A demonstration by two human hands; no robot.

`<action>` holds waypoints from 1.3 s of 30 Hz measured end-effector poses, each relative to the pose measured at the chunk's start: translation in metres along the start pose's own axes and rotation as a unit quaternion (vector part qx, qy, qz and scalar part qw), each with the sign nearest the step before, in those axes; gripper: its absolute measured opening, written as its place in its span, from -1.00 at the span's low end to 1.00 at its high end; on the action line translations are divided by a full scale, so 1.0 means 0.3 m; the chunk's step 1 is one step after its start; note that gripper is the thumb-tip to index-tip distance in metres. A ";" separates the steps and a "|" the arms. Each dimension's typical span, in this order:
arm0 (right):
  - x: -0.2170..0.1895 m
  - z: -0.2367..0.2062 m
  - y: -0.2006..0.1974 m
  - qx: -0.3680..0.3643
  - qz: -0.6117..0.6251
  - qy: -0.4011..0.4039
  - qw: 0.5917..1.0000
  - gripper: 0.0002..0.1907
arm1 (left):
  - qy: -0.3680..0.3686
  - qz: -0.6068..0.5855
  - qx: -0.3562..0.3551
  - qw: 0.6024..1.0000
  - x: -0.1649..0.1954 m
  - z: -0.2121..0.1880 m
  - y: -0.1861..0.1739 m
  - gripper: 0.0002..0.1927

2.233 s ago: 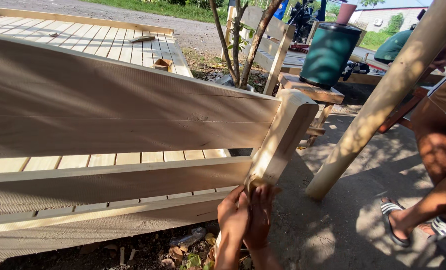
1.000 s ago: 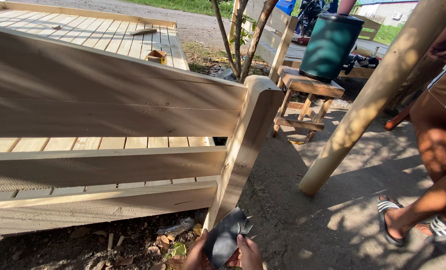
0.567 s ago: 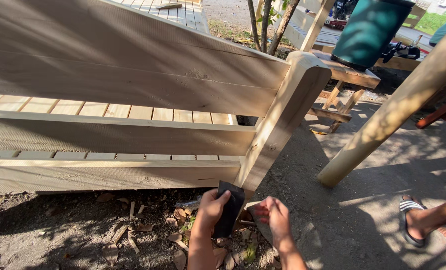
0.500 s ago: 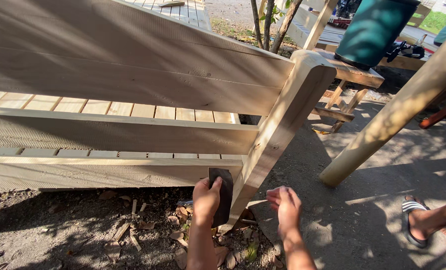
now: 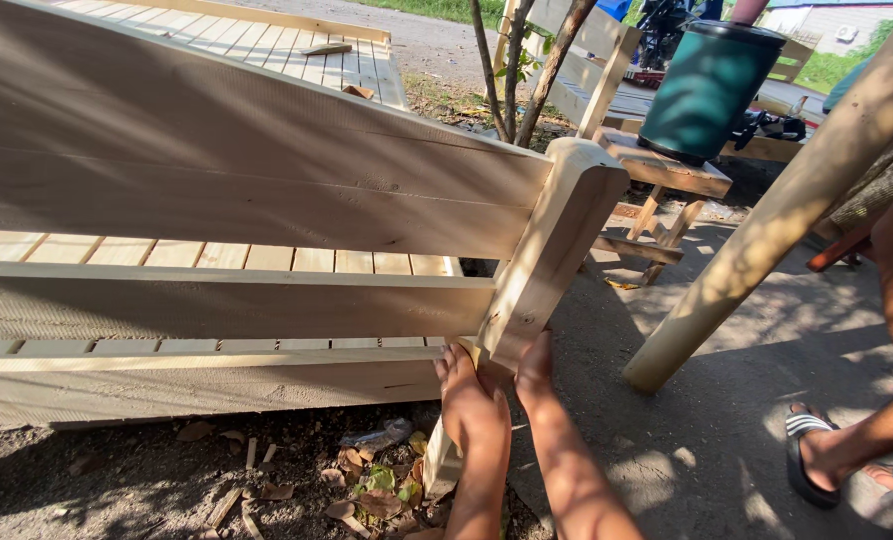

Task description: The person sands the wooden frame and slats of a bench-like furniture piece using sheets of sandpaper held by hand. They work along the edges, corner posts, and underside rails, repositioning around the piece and switching sandpaper sheets as they smooth different surfaces.

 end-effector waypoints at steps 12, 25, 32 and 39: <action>0.017 -0.034 0.031 -0.027 0.044 -0.045 0.998 -0.38 | -0.133 -0.300 -0.078 0.941 0.022 -0.029 -0.029 -0.60; -0.038 -0.050 0.074 -0.051 0.050 -0.071 0.995 -0.44 | -0.460 -0.272 -0.258 0.805 0.053 -0.037 -0.056 -0.55; -0.031 0.000 0.027 -0.024 0.064 -0.089 0.994 -0.38 | -0.103 -0.279 -0.085 0.951 0.055 -0.043 -0.050 -0.67; 0.001 -0.002 -0.036 0.016 0.023 -0.070 0.997 -0.46 | -0.053 -0.215 -0.069 0.973 -0.091 -0.245 -0.020 -0.40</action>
Point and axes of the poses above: each hand's wrist, its own z-axis towards the middle knuckle, its own y-axis out of the palm, x = y × z, the point moved 5 cm from there along z, towards the middle knuckle
